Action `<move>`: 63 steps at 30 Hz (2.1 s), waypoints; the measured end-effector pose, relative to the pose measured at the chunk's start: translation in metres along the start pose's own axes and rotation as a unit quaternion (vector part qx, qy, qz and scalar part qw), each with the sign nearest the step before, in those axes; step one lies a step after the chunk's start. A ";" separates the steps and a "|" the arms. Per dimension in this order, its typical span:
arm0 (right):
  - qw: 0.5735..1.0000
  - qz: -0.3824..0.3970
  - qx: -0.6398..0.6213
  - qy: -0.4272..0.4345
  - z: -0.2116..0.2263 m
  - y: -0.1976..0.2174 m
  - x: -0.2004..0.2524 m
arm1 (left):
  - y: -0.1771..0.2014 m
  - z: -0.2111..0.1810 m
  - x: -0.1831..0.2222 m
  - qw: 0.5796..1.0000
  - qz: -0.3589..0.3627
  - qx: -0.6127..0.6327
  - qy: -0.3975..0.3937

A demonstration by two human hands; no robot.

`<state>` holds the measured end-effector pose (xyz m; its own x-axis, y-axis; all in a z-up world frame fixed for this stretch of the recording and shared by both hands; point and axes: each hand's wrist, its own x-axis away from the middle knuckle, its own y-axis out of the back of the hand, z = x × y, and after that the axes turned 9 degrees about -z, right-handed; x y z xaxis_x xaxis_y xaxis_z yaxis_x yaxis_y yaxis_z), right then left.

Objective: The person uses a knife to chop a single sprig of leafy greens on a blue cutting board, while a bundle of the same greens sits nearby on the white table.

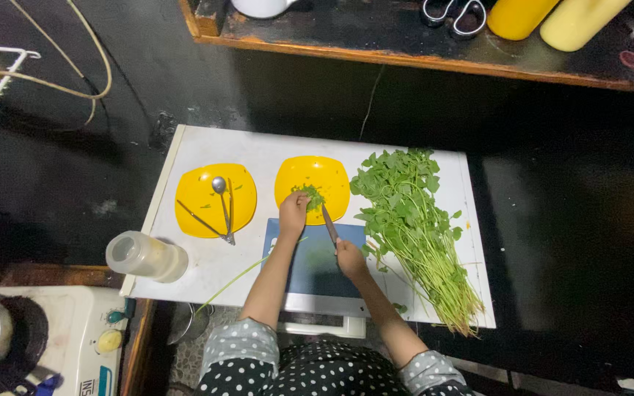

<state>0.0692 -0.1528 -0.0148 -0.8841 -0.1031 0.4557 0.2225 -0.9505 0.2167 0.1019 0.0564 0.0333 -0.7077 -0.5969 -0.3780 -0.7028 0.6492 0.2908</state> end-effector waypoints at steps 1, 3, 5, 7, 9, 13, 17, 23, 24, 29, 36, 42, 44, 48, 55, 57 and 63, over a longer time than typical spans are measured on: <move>0.994 -0.041 0.079 0.065 -0.003 0.002 -0.002 | 0.001 0.001 0.001 1.000 0.017 -0.019 0.010; 0.976 -0.082 0.158 0.128 -0.009 0.008 -0.005 | 0.001 0.001 0.002 0.998 0.022 -0.053 0.025; 0.958 -0.098 0.175 0.204 -0.012 0.014 -0.005 | 0.001 0.001 0.004 0.995 0.025 -0.087 0.040; 0.953 -0.095 0.180 0.225 -0.015 0.019 -0.004 | 0.004 0.001 0.011 0.992 -0.025 -0.059 -0.112; 0.947 -0.090 0.184 0.247 -0.018 0.023 0.001 | 0.004 -0.004 0.025 0.997 -0.004 -0.035 -0.064; 0.957 -0.119 0.217 0.150 -0.040 0.039 0.018 | 0.013 -0.011 0.071 0.994 0.045 -0.026 -0.092; 0.848 -0.098 0.428 0.297 -0.065 0.060 0.044 | 0.032 -0.011 0.114 0.984 0.070 -0.089 -0.134; 0.944 -0.128 0.288 0.092 -0.088 0.048 0.066 | 0.044 -0.017 0.133 0.977 0.106 -0.101 -0.154; 0.945 -0.126 0.288 0.089 -0.092 0.041 0.071 | 0.043 -0.018 0.133 0.977 0.119 -0.097 -0.148; 0.785 -0.075 0.441 0.428 -0.106 0.019 0.095 | 0.042 -0.024 0.135 0.978 0.139 -0.083 -0.129; 0.963 -0.043 0.263 0.045 -0.101 0.003 0.095 | 0.045 -0.032 0.140 0.987 0.114 -0.050 -0.106; 0.979 0.017 0.205 0.005 -0.084 0.011 0.087 | 0.039 -0.025 0.128 0.988 0.107 -0.046 -0.099; 0.993 0.028 0.098 0.052 -0.077 0.013 0.077 | 0.035 -0.025 0.115 0.989 0.098 -0.041 -0.107; 0.999 0.024 0.033 -0.036 -0.049 0.009 0.047 | 0.022 -0.033 0.076 0.987 0.060 -0.038 -0.141; 0.999 0.042 -0.023 0.008 -0.006 0.015 0.010 | 0.000 -0.021 0.007 0.985 0.000 -0.138 -0.104; 0.999 0.037 -0.021 0.016 0.000 0.017 0.007 | -0.001 -0.013 0.000 0.978 0.008 -0.190 -0.082; 0.994 0.029 0.090 0.056 -0.002 0.019 -0.008 | 0.001 -0.006 0.005 0.973 0.015 -0.200 -0.110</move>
<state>0.0797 -0.1707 -0.0165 -0.9060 -0.1977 0.3744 0.3348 -0.8757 0.3479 0.0971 0.0511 0.0369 -0.7264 -0.4362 -0.5311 -0.6854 0.4025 0.6069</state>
